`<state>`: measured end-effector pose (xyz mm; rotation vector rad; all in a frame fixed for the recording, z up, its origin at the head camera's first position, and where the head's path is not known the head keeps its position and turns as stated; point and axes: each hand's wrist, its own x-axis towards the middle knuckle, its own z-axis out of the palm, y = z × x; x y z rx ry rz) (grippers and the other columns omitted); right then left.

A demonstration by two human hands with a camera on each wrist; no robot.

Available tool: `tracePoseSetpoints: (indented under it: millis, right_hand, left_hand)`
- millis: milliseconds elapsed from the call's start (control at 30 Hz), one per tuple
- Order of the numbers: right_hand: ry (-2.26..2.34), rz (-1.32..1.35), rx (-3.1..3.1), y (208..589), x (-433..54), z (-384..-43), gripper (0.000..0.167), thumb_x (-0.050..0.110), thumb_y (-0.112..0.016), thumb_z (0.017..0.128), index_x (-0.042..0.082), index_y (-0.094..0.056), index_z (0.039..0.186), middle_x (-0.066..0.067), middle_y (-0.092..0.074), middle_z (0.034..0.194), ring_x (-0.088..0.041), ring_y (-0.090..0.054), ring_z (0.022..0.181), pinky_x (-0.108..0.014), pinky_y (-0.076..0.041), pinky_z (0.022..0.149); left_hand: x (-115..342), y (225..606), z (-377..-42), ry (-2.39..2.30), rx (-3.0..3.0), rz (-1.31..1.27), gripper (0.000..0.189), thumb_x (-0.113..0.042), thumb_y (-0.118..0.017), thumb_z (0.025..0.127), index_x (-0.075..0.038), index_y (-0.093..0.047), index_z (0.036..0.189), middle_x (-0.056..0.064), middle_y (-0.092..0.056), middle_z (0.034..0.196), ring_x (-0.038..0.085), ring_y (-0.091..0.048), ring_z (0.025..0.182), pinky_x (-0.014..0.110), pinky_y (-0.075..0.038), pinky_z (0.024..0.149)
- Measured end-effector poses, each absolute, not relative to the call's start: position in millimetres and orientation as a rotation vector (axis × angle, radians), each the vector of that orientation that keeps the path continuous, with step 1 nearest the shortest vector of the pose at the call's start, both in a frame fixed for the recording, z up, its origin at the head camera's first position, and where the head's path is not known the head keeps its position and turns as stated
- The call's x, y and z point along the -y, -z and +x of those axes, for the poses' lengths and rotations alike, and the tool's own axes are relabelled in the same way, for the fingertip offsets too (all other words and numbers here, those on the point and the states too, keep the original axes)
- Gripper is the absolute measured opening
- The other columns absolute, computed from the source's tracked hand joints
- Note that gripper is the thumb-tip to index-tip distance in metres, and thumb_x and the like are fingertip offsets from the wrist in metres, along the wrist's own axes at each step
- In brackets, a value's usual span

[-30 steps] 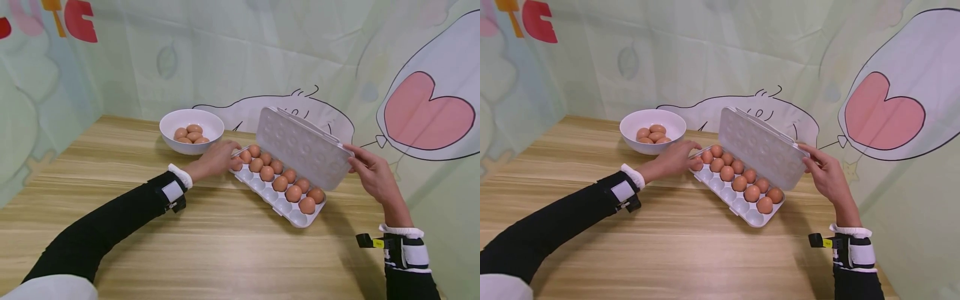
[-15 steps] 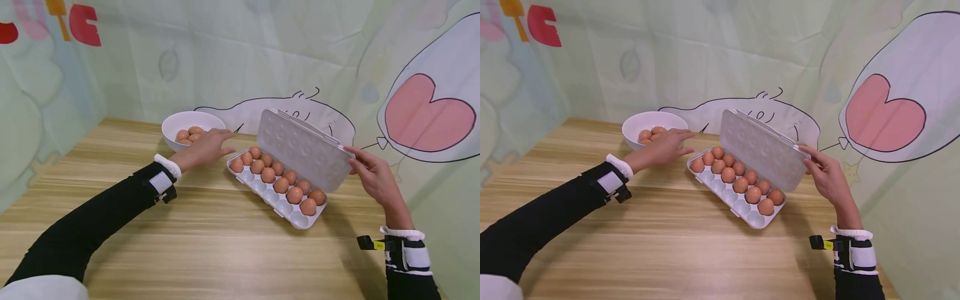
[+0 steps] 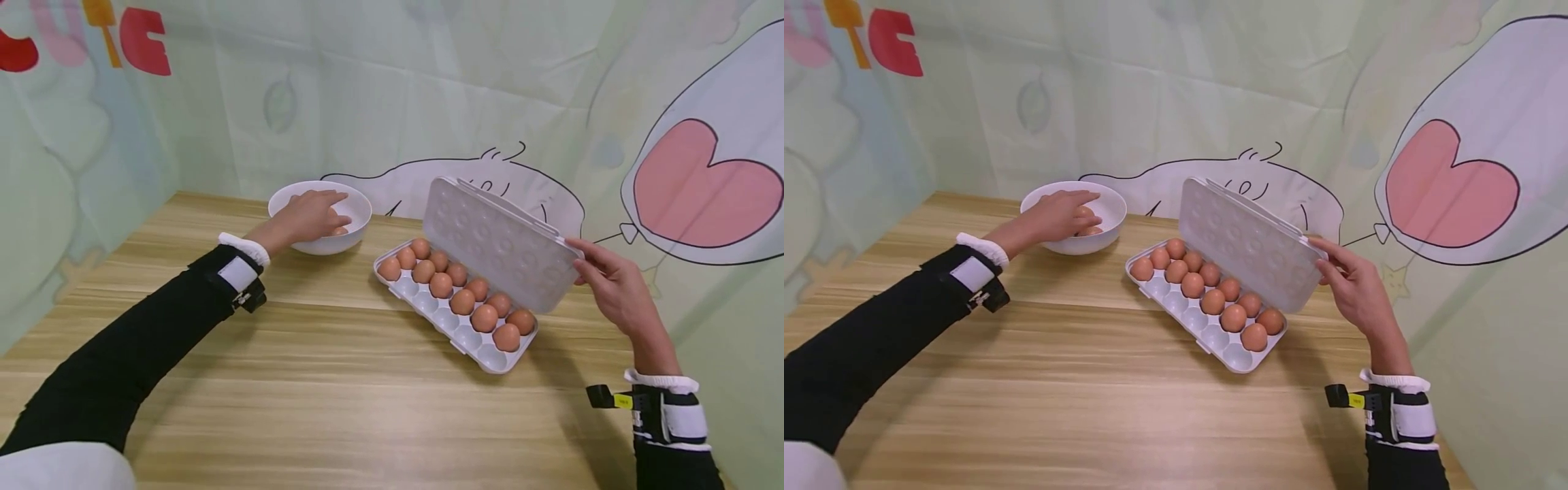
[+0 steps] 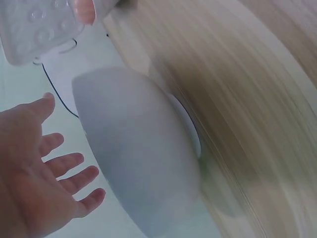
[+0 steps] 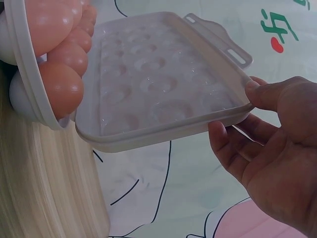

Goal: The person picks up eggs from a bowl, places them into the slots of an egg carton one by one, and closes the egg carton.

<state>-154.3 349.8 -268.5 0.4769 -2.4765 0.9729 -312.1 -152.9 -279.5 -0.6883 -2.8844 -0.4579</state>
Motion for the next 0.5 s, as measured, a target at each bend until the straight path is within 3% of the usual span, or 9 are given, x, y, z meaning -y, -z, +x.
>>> tracePoseSetpoints:
  millis: [267,500]
  right_hand:
    - [-0.969,0.470,2.477,268,-349,-153,0.039,0.003,-0.054,0.106,0.001,-0.057,0.145,-0.023,-0.064,0.125,-0.008,-0.061,0.091,-0.011,-0.050,0.076]
    - [-0.970,0.484,2.470,267,-349,-153,0.039,0.003,-0.053,0.107,0.001,-0.056,0.146,-0.025,-0.064,0.126,-0.007,-0.060,0.092,-0.011,-0.050,0.076]
  left_hand:
    - [183,281,-328,0.499,2.969,-0.663,0.067,-0.032,-0.056,0.104,0.005,-0.036,0.156,0.029,-0.039,0.156,0.046,-0.034,0.145,0.059,-0.029,0.116]
    - [195,286,-344,0.509,3.054,-0.637,0.069,-0.029,-0.059,0.103,0.010,-0.034,0.154,0.034,-0.039,0.153,0.047,-0.035,0.144,0.057,-0.028,0.117]
